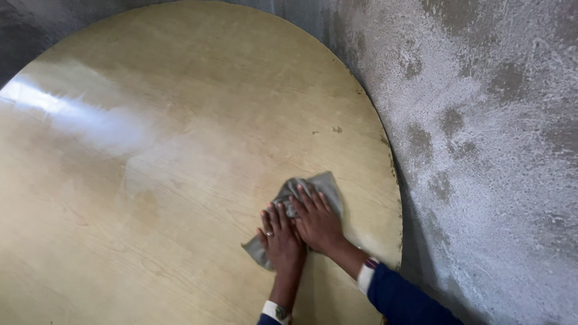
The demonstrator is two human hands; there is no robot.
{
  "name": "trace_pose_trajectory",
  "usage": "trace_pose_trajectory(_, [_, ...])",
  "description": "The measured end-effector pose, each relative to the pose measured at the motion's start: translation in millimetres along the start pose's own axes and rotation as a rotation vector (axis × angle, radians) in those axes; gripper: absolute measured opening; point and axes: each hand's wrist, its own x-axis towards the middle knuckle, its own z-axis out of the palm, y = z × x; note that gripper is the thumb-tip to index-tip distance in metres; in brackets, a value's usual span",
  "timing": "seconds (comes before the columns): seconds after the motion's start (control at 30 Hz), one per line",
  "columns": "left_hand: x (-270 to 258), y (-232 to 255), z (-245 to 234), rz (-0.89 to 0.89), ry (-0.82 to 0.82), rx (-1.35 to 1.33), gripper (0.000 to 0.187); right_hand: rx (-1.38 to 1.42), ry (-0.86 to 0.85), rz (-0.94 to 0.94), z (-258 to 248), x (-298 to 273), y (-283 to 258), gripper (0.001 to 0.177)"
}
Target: The person wipes a large round wooden table with a gray cloth using both hands. The person moves the cloth in circular and back-and-forth motions across the table surface, covering different areas throughout the clip.
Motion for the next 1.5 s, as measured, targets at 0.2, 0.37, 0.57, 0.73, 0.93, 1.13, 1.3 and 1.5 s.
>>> trace_pose_trajectory(0.2, [-17,45,17,0.309,-0.153,-0.164,0.058,-0.175,0.051,0.313,-25,-63,33,0.066])
trace_pose_trajectory(0.37, [72,65,23,0.373,-0.165,-0.186,0.055,-0.190,0.094,0.374,-28,4,71,0.066])
trace_pose_trajectory(0.57, [116,33,8,0.075,-0.080,-0.123,0.057,-0.078,0.073,0.086,-13,87,61,0.063])
trace_pose_trajectory(0.73, [59,7,0,-0.062,-0.021,-0.094,0.057,0.002,0.006,-0.008,-8,56,19,0.062])
trace_pose_trajectory(0.93, [55,54,26,0.253,-0.116,-0.084,0.058,-0.139,0.046,0.260,-21,13,66,0.068])
trace_pose_trajectory(1.13, [165,93,43,0.399,-0.188,-0.146,0.056,-0.201,0.095,0.400,-17,87,135,0.070])
trace_pose_trajectory(1.3, [229,66,41,0.218,-0.072,-0.115,0.058,-0.136,0.096,0.160,-7,189,141,0.067])
trace_pose_trajectory(1.5, [189,51,40,0.071,0.031,-0.062,0.057,-0.127,0.021,0.052,-13,162,107,0.068])
